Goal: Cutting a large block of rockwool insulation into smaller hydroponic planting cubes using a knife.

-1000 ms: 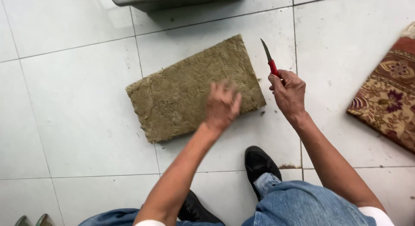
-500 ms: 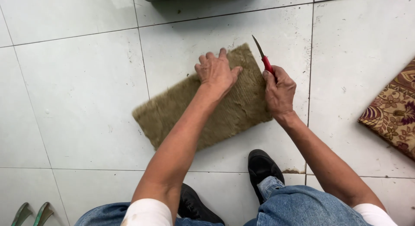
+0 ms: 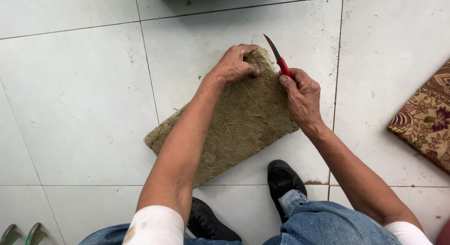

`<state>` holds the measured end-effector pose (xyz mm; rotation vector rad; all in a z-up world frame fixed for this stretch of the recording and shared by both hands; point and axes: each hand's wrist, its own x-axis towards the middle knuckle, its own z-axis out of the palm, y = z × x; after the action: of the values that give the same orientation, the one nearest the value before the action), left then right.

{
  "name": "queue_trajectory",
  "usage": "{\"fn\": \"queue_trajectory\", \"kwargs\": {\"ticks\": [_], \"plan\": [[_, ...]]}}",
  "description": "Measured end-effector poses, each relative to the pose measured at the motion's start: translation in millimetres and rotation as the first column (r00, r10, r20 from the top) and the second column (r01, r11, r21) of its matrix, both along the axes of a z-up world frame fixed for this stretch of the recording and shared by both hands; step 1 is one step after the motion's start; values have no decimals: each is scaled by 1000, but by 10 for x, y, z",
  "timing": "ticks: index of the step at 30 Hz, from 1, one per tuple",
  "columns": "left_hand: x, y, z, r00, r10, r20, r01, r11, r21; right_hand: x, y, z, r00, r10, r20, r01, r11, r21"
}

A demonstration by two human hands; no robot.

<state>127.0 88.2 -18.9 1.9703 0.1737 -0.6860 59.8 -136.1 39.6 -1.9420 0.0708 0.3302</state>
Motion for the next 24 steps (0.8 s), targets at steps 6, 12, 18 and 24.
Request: {"fn": "queue_trajectory", "kwargs": {"ticks": [6, 12, 18, 24], "plan": [[-72, 24, 167, 977, 148, -153, -190, 930, -314, -37, -28, 46, 998, 65, -12, -66, 994, -86], [-177, 122, 38, 976, 208, -68, -219, 938, -270, -188, 91, 246, 861, 353, 366, -136, 853, -503], [-146, 59, 24, 944, 326, -56, -330, 920, -212, -214, 198, 158, 824, 435, 364, -150, 786, -600], [-152, 24, -8, 929, 366, -57, -369, 904, -215, -234, 234, 190, 811, 453, 369, -154, 776, -612]]}}
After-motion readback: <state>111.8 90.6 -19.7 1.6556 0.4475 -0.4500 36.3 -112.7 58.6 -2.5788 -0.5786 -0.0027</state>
